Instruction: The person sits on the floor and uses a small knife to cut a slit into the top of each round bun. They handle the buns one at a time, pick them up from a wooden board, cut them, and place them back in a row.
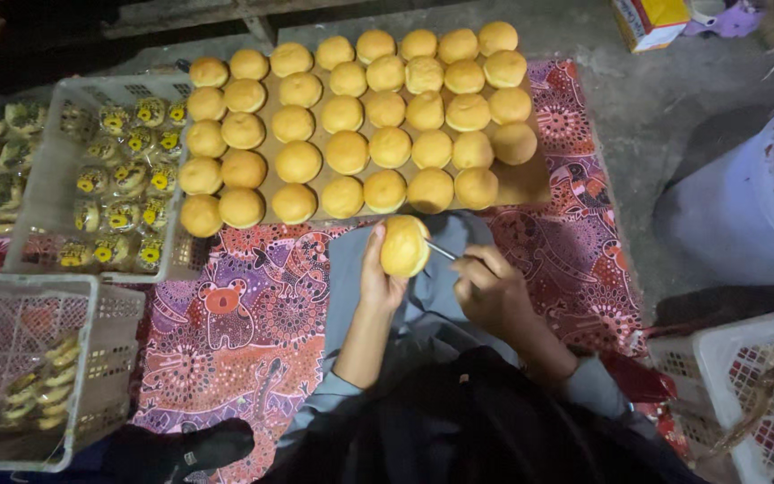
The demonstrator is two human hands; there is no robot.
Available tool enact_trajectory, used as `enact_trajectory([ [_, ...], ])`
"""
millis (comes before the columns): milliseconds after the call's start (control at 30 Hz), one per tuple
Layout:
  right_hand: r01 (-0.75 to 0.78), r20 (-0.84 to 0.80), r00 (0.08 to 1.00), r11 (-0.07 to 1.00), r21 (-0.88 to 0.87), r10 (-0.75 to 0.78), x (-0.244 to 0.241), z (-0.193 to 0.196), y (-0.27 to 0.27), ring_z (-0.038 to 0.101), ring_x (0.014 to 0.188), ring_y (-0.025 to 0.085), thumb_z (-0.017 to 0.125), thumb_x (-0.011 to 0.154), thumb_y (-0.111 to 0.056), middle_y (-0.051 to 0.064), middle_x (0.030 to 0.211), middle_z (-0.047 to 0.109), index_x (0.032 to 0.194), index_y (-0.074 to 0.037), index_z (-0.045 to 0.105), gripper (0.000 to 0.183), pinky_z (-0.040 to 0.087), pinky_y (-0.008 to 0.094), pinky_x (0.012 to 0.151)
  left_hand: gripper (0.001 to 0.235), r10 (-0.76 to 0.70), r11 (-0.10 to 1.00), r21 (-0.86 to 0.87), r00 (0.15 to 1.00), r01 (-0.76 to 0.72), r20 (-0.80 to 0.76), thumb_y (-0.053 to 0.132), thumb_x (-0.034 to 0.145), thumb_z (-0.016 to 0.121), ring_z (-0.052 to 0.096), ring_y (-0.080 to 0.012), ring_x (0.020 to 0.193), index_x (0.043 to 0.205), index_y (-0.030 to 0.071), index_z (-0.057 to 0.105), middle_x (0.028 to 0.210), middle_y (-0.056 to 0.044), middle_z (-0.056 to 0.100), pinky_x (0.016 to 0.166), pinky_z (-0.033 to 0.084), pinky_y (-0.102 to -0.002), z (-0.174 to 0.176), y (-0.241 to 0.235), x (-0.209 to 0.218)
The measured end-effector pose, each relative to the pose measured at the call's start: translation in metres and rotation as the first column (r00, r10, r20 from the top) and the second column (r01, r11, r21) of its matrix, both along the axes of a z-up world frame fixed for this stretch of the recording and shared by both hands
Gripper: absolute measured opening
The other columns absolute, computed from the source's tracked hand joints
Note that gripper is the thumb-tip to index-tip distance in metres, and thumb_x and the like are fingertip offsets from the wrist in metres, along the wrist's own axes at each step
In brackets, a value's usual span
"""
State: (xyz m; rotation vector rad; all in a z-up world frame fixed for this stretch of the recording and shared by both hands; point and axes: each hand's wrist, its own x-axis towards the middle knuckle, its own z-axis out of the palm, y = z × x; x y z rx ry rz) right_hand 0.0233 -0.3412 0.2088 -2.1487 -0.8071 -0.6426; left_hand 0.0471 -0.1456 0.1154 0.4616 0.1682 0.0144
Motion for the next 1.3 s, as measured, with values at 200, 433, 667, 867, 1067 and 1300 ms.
enact_trajectory([
  [200, 0.016, 0.111, 0.994, 0.966, -0.258, 0.013, -0.001, 0.017, -0.007, 0.062, 0.067, 0.026, 0.067, 0.082, -0.01, 0.007, 0.083, 0.061, 0.095, -0.006, 0.066, 0.014, 0.051, 0.037, 0.056, 0.04, 0.005, 0.997, 0.077, 0.999, -0.002, -0.037, 0.026, 0.102, 0.062, 0.071, -0.0246, 0.102, 0.134, 0.004, 0.056, 0.117, -0.013, 0.069, 0.086, 0.062, -0.041, 0.02, -0.002, -0.004],
  [433, 0.015, 0.263, 0.965, 0.995, -0.099, 0.012, 0.023, -0.024, 0.0, 0.054, 0.05, 0.024, 0.071, 0.091, -0.021, 0.004, 0.063, 0.055, 0.076, -0.012, 0.061, 0.02, 0.041, 0.039, 0.046, 0.037, -0.084, 0.919, 0.383, 0.996, 0.092, -0.038, 0.008, 0.092, 0.073, 0.07, -0.02, 0.102, 0.127, -0.003, 0.066, 0.116, -0.013, 0.07, 0.09, 0.06, -0.031, 0.023, -0.027, -0.003],
  [667, 0.266, -0.398, 0.899, 0.949, 0.17, -0.181, 0.052, -0.074, -0.023, 0.055, 0.048, 0.021, 0.063, 0.101, -0.014, 0.004, 0.059, 0.052, 0.073, -0.008, 0.055, 0.029, 0.045, 0.038, 0.047, 0.036, -0.213, 0.896, 0.37, 0.968, 0.247, -0.13, 0.007, 0.09, 0.073, 0.072, -0.0194, 0.101, 0.124, -0.003, 0.067, 0.116, -0.013, 0.072, 0.089, 0.059, -0.032, 0.025, -0.036, 0.013],
  [867, 0.314, 0.581, 0.79, 0.943, -0.111, -0.195, 0.088, -0.096, -0.039, 0.056, 0.057, 0.028, 0.065, 0.099, -0.007, 0.01, 0.064, 0.056, 0.084, -0.004, 0.067, 0.016, 0.046, 0.041, 0.055, 0.034, -0.02, 0.964, 0.256, 0.979, 0.073, -0.203, 0.007, 0.091, 0.073, 0.071, -0.0222, 0.098, 0.124, -0.003, 0.066, 0.113, -0.014, 0.073, 0.087, 0.059, -0.034, 0.022, -0.075, 0.024],
  [1067, 0.133, -0.413, 0.91, 0.919, 0.372, 0.035, 0.101, -0.1, -0.019, 0.06, 0.055, 0.019, 0.068, 0.1, -0.011, 0.0, 0.064, 0.06, 0.079, -0.007, 0.064, 0.022, 0.051, 0.035, 0.052, 0.034, -0.148, 0.953, 0.246, 0.98, 0.178, -0.134, 0.009, 0.093, 0.07, 0.072, -0.0214, 0.103, 0.124, -0.006, 0.066, 0.117, -0.013, 0.073, 0.088, 0.059, -0.034, 0.011, -0.059, 0.058],
  [1300, 0.196, 0.243, 0.95, 0.98, 0.031, -0.198, 0.122, -0.093, -0.006, 0.058, 0.048, 0.02, 0.072, 0.095, -0.003, 0.005, 0.058, 0.059, 0.072, -0.004, 0.066, 0.024, 0.045, 0.035, 0.045, 0.036, 0.048, 0.989, 0.149, 0.981, -0.019, -0.19, 0.009, 0.093, 0.069, 0.07, -0.023, 0.107, 0.127, -0.004, 0.066, 0.119, -0.014, 0.072, 0.095, 0.057, -0.036, -0.01, -0.066, 0.065],
])
